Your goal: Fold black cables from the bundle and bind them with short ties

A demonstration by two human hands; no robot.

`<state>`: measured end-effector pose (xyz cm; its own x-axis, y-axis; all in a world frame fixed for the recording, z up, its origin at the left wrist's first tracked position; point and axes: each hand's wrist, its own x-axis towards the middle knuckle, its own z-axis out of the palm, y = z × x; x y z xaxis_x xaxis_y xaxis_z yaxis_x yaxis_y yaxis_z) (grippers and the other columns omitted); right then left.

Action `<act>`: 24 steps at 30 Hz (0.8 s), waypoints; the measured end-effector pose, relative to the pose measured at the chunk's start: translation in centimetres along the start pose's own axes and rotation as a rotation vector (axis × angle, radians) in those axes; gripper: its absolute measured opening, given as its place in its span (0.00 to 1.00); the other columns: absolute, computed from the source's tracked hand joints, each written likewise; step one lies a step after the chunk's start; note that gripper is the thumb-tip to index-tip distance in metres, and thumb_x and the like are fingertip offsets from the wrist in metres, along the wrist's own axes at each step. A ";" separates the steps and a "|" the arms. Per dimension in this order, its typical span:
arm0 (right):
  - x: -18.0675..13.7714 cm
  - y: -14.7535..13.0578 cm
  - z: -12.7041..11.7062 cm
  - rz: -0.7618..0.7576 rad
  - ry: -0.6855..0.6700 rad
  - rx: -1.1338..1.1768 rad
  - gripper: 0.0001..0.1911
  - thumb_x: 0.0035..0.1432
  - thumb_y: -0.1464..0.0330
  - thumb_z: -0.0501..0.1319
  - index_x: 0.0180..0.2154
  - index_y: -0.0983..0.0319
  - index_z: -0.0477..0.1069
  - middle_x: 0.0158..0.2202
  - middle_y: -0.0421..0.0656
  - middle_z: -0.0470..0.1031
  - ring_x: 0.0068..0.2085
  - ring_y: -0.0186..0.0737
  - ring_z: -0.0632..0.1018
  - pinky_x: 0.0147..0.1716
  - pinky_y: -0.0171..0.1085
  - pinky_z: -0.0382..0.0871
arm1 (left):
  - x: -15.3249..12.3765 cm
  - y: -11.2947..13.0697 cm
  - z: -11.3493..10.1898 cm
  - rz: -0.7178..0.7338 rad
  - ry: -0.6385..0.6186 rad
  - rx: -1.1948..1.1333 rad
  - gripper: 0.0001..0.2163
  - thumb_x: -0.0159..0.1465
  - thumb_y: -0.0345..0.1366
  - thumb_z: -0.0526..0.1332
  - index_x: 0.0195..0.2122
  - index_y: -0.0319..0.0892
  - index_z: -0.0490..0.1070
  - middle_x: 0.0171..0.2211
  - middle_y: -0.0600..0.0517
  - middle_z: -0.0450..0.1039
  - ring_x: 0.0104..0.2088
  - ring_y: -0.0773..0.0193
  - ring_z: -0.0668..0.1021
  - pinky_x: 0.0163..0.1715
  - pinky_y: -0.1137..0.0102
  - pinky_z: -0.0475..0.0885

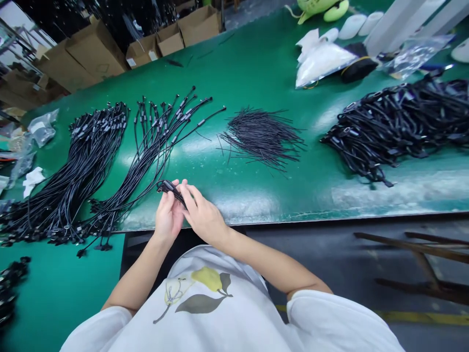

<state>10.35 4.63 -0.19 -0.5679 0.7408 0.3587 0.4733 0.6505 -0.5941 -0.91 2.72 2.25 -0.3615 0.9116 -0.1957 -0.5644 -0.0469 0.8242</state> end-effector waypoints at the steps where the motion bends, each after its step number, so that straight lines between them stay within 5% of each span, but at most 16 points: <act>1: -0.1 0.2 0.0 -0.015 0.011 -0.082 0.30 0.67 0.68 0.50 0.67 0.65 0.46 0.61 0.58 0.62 0.52 0.47 0.74 0.48 0.42 0.71 | 0.0 -0.1 0.2 -0.016 -0.009 -0.001 0.12 0.63 0.39 0.64 0.46 0.43 0.72 0.47 0.48 0.77 0.53 0.62 0.75 0.57 0.65 0.65; 5: -0.5 1.4 -0.2 -0.032 0.036 -0.251 0.23 0.69 0.68 0.47 0.62 0.68 0.58 0.48 0.54 0.72 0.38 0.40 0.76 0.38 0.38 0.71 | 0.1 -0.8 0.7 -0.035 -0.025 0.029 0.12 0.65 0.38 0.61 0.48 0.43 0.72 0.52 0.46 0.75 0.56 0.60 0.74 0.59 0.63 0.63; 9: -0.7 2.5 -1.2 -0.058 0.064 -0.246 0.17 0.70 0.68 0.45 0.50 0.67 0.68 0.35 0.48 0.72 0.33 0.39 0.72 0.34 0.37 0.67 | 0.0 -1.1 1.3 -0.072 -0.037 0.038 0.14 0.64 0.39 0.62 0.49 0.42 0.71 0.53 0.44 0.75 0.57 0.59 0.73 0.61 0.62 0.61; 18: -1.2 4.2 -3.7 -0.050 0.013 -0.236 0.18 0.70 0.67 0.45 0.51 0.66 0.69 0.39 0.49 0.73 0.37 0.40 0.72 0.38 0.37 0.63 | 0.3 -1.7 2.3 -0.134 -0.157 0.165 0.19 0.63 0.42 0.63 0.53 0.43 0.68 0.56 0.42 0.72 0.59 0.55 0.71 0.62 0.59 0.62; 21: -1.1 8.0 -5.6 0.042 0.016 -0.353 0.17 0.70 0.67 0.47 0.49 0.64 0.71 0.39 0.48 0.74 0.38 0.39 0.72 0.39 0.37 0.61 | 0.5 0.0 -0.2 -0.104 -0.231 0.543 0.22 0.63 0.45 0.61 0.55 0.44 0.66 0.59 0.42 0.69 0.60 0.51 0.70 0.60 0.54 0.63; 24: -1.6 13.2 -11.9 0.238 0.092 -0.523 0.18 0.70 0.66 0.47 0.47 0.64 0.73 0.39 0.49 0.73 0.39 0.40 0.72 0.39 0.36 0.61 | 0.9 4.4 -6.5 0.208 -0.112 1.258 0.21 0.62 0.46 0.58 0.57 0.54 0.65 0.60 0.50 0.68 0.60 0.45 0.70 0.59 0.46 0.63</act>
<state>25.52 14.01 0.02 -0.3558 0.8729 0.3339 0.8635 0.4437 -0.2397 -8.48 0.68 2.23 -0.2588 0.9659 -0.0083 0.6044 0.1686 0.7786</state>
